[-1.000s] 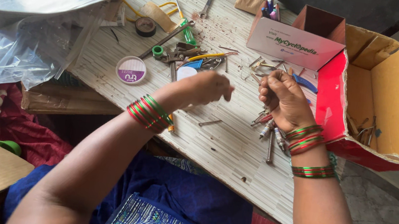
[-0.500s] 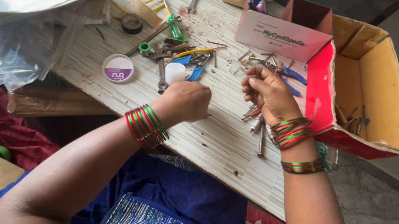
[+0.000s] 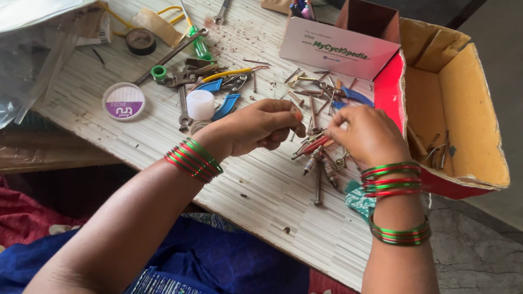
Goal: The person sorts various hardware items like spark plugs and wires on a desk, using pliers to handle small components. They move items between the table and a cardboard box while organizing the scattered tools.
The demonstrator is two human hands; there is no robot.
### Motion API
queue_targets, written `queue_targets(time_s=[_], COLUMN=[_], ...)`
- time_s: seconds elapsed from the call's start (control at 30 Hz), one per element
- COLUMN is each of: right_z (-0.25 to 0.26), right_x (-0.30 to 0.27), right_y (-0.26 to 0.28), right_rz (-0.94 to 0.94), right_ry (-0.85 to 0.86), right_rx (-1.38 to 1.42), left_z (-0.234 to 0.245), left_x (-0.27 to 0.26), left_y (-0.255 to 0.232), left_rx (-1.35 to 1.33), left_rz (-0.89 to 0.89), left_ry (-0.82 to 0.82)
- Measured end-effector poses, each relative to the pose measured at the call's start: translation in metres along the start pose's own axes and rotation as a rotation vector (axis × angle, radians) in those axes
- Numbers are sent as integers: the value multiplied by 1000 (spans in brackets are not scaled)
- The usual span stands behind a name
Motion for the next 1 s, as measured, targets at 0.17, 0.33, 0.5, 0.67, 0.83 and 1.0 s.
queue_targets(time_s=[0.17,0.33,0.5,0.67,0.83,1.0], right_z=[-4,-32,-33,0,3,6], right_x=[-9,3,11,-5,-12,-11], right_y=[-3,10,45,35,13,11], right_rz=[-72,-56,185,74,-155,-157], right_ry=[45,129,-36,-33,99,14], right_rx=[-321,-302,48,-197,-223,-230], left_z=[12,26,40,20,-49,-100], left_x=[3,2,-7,-39,-36,-31], left_y=[2,6,-28,-53,-38,-17], left_rx=[-111,26,663,1219,1407,1444], left_rz=[32,63,-314,-179,-360,-573], left_ry=[-186,-354,-585,-597,-220,47])
Point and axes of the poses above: each hand's wrist, its own x-axis towards the middle knuckle, its own z-axis out of the back of the hand, y = z × x, the point moved 8 cm from there along x, towards the middle knuckle
